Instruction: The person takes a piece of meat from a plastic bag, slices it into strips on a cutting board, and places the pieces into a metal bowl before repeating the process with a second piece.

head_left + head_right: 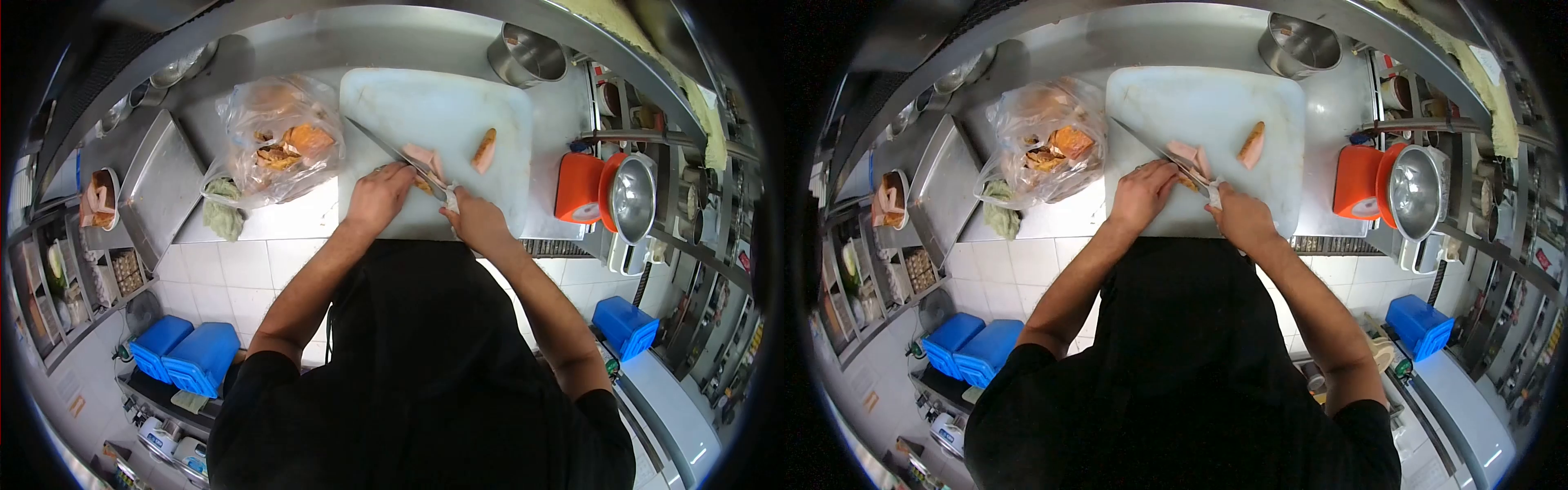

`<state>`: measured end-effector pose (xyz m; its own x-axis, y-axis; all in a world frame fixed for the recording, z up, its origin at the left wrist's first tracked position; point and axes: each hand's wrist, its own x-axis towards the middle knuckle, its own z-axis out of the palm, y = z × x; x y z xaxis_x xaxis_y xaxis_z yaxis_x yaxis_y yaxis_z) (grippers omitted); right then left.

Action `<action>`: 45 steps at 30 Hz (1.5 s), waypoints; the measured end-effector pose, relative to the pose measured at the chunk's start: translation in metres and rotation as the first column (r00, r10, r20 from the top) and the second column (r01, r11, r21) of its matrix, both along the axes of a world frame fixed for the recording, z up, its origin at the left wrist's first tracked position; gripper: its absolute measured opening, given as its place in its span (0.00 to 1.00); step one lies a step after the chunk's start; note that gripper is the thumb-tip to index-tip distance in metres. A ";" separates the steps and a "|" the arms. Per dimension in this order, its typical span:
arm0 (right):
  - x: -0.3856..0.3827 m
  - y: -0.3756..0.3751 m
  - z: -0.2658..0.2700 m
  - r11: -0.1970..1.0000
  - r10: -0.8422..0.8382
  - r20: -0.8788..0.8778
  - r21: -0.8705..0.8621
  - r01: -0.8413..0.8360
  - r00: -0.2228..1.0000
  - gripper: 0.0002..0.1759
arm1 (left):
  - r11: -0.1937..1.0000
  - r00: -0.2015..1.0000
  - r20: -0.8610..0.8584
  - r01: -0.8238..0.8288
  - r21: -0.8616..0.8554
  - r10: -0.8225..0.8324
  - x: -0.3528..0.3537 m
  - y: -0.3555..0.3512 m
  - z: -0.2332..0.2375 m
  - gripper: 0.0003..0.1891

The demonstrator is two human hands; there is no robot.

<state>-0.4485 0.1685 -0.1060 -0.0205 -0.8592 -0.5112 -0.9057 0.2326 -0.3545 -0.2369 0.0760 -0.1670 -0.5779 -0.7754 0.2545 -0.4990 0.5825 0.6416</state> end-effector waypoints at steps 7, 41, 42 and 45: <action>-0.002 0.008 0.031 0.997 -0.063 0.011 -0.037 0.063 0.998 0.27 | 1.000 0.998 -0.053 -0.027 0.016 0.028 -0.001 0.003 0.001 0.09; -0.028 0.070 0.004 0.981 -0.170 -0.051 -0.098 0.165 0.984 0.27 | 0.761 0.969 -0.013 0.202 0.616 -0.247 0.022 -0.034 0.027 0.15; -0.032 0.071 0.005 0.974 -0.203 -0.048 -0.112 0.196 0.978 0.27 | 0.759 0.965 -0.025 0.221 0.613 -0.261 0.015 -0.036 0.026 0.15; -0.039 0.073 0.009 0.952 -0.284 -0.048 -0.132 0.276 0.958 0.27 | 0.802 0.951 0.033 0.241 0.547 -0.309 -0.017 -0.047 0.021 0.16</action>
<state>-0.4876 0.2410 -0.0969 -0.2988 -0.8704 -0.3913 -0.8327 0.4381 -0.3387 -0.2534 0.0289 -0.1464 -0.7861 -0.5737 -0.2299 -0.4590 0.2927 0.8388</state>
